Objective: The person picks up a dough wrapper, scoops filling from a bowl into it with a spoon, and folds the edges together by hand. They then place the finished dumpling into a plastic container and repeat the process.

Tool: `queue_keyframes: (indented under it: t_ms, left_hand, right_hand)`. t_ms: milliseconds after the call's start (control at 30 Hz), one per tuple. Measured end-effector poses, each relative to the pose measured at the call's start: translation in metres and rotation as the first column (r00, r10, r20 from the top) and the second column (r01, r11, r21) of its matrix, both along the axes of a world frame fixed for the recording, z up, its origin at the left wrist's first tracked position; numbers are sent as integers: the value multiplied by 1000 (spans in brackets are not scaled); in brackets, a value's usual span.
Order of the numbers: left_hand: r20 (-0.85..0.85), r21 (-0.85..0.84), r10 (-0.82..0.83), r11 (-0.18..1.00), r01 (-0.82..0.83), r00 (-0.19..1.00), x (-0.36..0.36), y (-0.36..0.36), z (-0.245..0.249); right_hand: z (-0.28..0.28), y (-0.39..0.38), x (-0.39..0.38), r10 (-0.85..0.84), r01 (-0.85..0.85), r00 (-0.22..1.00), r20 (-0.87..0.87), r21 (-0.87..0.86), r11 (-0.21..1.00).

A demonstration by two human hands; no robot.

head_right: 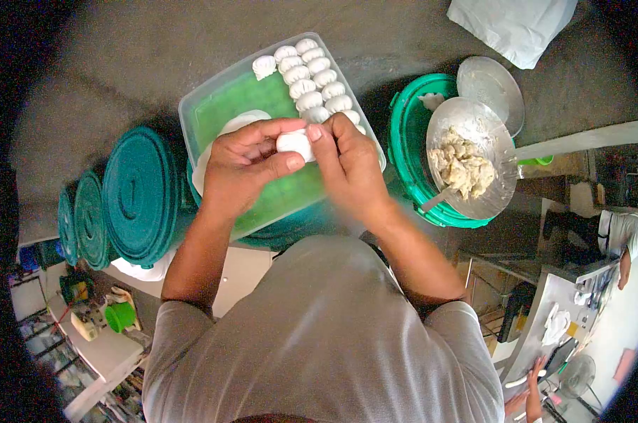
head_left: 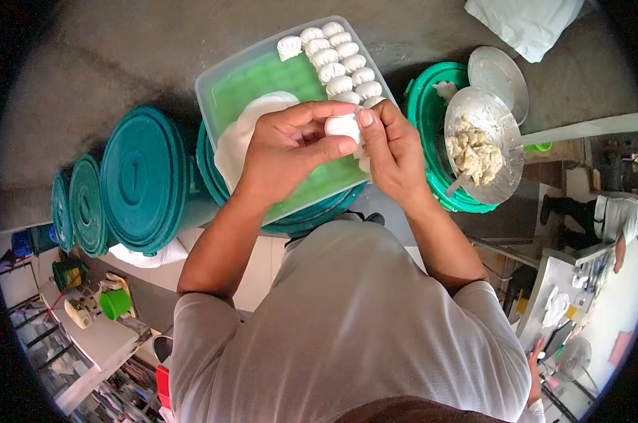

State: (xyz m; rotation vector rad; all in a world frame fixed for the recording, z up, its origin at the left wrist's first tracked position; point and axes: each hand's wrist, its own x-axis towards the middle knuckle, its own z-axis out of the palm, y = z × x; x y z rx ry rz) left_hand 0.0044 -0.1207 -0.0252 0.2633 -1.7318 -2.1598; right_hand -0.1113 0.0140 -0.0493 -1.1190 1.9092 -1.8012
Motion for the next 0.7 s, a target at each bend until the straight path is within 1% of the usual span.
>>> queue_keyframes:
  t_ms: [33, 67, 100, 133, 167, 200, 233, 267, 333, 367, 433, 467, 533, 667, 700]
  left_hand:
    - [1, -1, -2, 1000, 2, 1000, -1, -2, -1]
    - [21, -49, -3, 999, 4, 1000, -1, -4, -1]
    - [41, -98, -2, 995, 6, 999, -1, -7, -2]
    - [40, -100, 1, 995, 3, 999, -3, -13, 0]
    - [63, -143, 33, 989, -23, 997, -5, -21, 5]
    - [85, -188, 65, 981, -48, 994, -6, -32, 8]
    - [127, -301, 121, 950, -78, 984, -10, -52, 2]
    - [143, -273, 121, 959, -78, 982, -13, -71, 1]
    - [187, -476, 220, 873, -107, 957, -20, -101, 7]
    - [187, -479, 227, 870, -113, 956, -26, -110, 5]
    - [176, -755, 359, 646, -108, 917, -37, -128, -2]
    - [176, -756, 362, 645, -111, 915, -43, -134, -6]
    - [146, -874, 301, 485, -20, 942, -56, -142, -14]
    - [99, -890, 298, 454, -50, 949, -73, -145, -35]
    - [69, -918, 301, 392, -58, 951, -75, -145, -37]
  right_hand:
    - [0, -1, 0, -25, 25, 1000, 6, 19, 999]
    - [0, -3, 1, -27, 26, 1000, 7, 18, 999]
    - [1, -4, 1, -18, 11, 996, 87, 72, 997]
    - [2, -6, 0, -9, -11, 986, 166, 124, 992]
    - [4, -7, -1, -2, -18, 986, 167, 120, 993]
    - [7, -5, -4, 7, -35, 945, 327, 80, 996]
    - [10, -3, -6, 24, -48, 880, 474, 38, 998]
    - [15, -1, -8, 38, -60, 879, 475, 33, 998]
    - [22, 6, -12, 69, -87, 934, 351, 35, 996]
    - [17, 9, -16, 105, -128, 956, 275, 66, 990]
    - [18, 11, -13, 127, -151, 952, 279, 67, 986]
    - [18, 12, -12, 141, -167, 948, 284, 71, 983]
    - [15, 14, -12, 138, -162, 950, 280, 65, 985]
    - [15, 22, -14, 103, -130, 957, 273, 82, 988]
    - [15, 23, -15, 101, -128, 957, 271, 84, 988]
